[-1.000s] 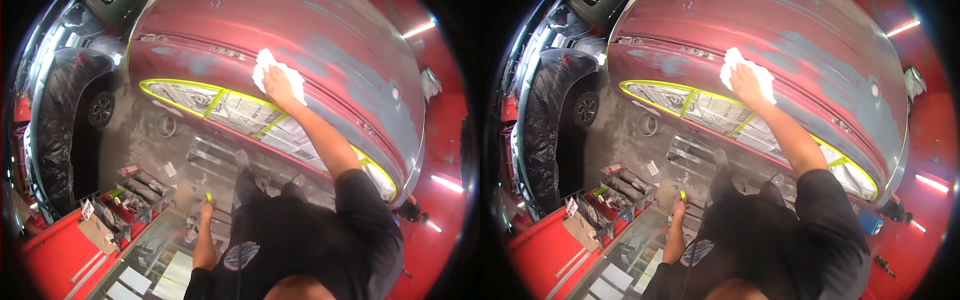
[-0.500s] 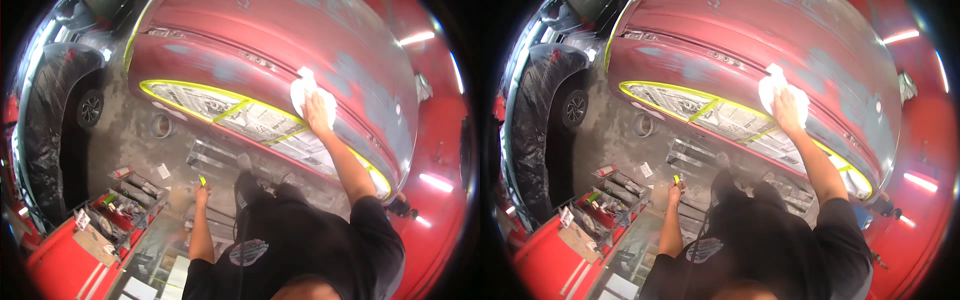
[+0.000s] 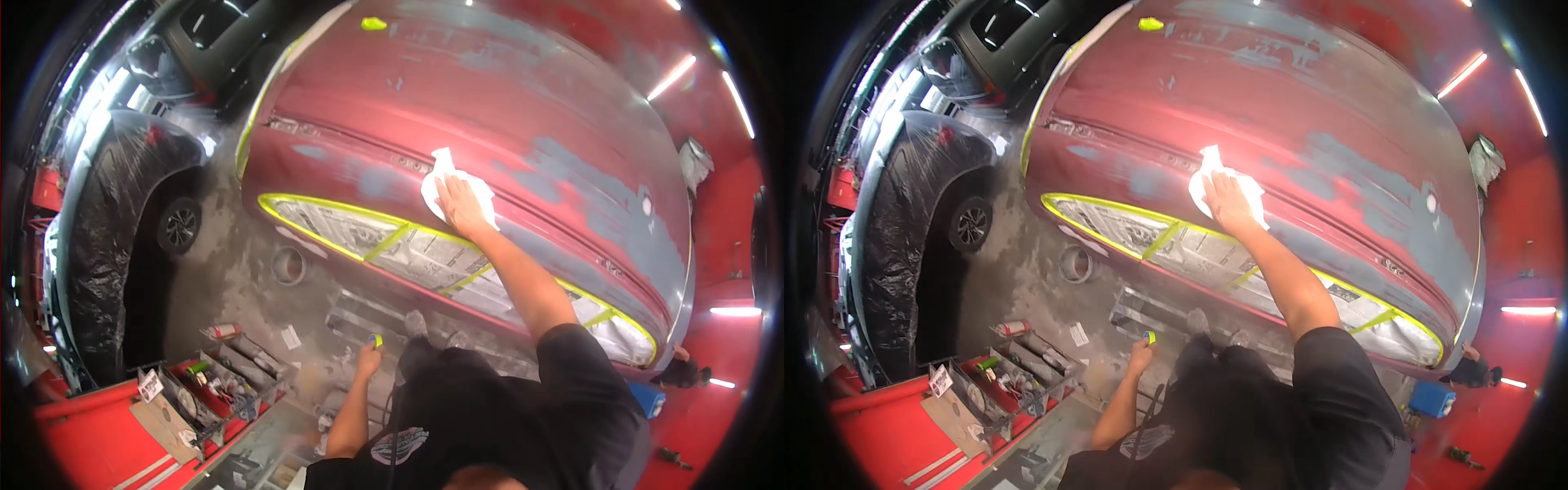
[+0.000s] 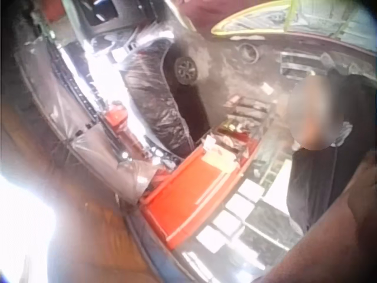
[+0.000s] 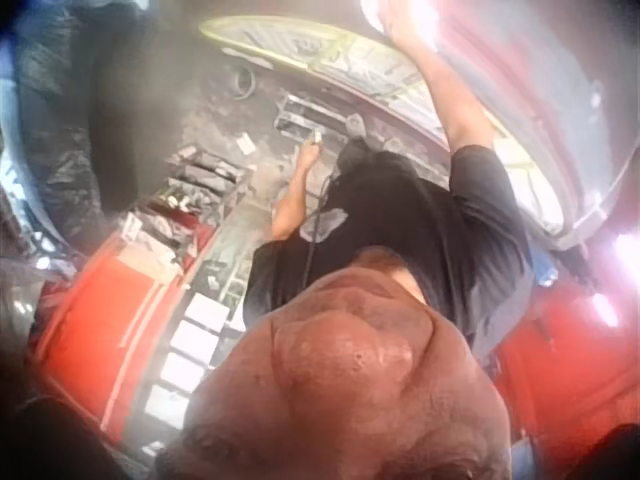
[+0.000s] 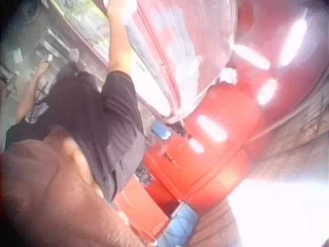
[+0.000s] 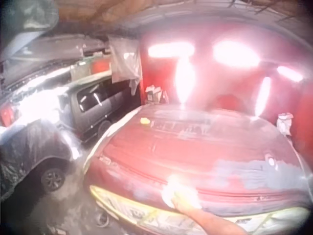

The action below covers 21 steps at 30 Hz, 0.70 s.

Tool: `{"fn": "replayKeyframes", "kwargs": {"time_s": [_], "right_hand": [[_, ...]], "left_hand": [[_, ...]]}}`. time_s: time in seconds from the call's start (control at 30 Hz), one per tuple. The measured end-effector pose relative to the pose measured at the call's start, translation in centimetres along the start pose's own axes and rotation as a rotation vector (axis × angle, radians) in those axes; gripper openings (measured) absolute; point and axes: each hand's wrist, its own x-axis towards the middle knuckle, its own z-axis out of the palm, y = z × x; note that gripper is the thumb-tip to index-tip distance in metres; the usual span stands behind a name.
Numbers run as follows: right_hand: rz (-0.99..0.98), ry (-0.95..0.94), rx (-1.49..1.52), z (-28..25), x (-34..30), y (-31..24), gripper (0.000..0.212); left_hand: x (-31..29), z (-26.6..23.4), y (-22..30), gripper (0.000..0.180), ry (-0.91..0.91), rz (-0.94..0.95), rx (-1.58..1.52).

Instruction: The person wipes the hood of a red car with a white cloth, moving around the vehicle to reach different sections. They climb a ladder to access the upper parts of the hood and continue wiping the surface. The person also handles a roll of tape and a small yellow canister during the process.

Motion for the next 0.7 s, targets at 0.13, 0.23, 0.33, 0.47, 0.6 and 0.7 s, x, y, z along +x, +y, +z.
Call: {"fn": "replayKeyframes", "kwargs": {"time_s": [0.13, 0.23, 0.33, 0.47, 0.6, 0.7], "right_hand": [[0.176, -0.004, -0.039, -0.3, -8.5, 6.1, 0.047], [0.216, 0.083, -0.066, -2.0, -15.1, 7.8, 0.046], [0.238, 0.118, -0.101, -5.0, -21.5, 10.7, 0.041], [0.298, 0.11, -0.204, -9.1, -28.7, 13.8, 0.037], [0.467, 0.116, -0.146, -11.6, -31.5, 16.0, 0.029], [0.784, 0.393, -0.018, -11.8, -33.0, 20.2, 0.027]], "left_hand": [[3.0, -0.7, 5.0, 0.013, -0.005, 0.037, -0.141], [0.2, -2.8, 5.9, 0.017, 0.148, -0.027, -0.309], [-1.8, -3.2, 2.0, 0.017, 0.139, -0.008, -0.019], [-6.4, -0.5, -3.2, 0.016, 0.042, -0.257, -0.176], [-10.4, 2.5, -6.1, 0.015, -0.096, -0.357, -0.146], [-11.6, 4.4, -5.1, 0.015, -0.143, -0.165, 0.038]]}}
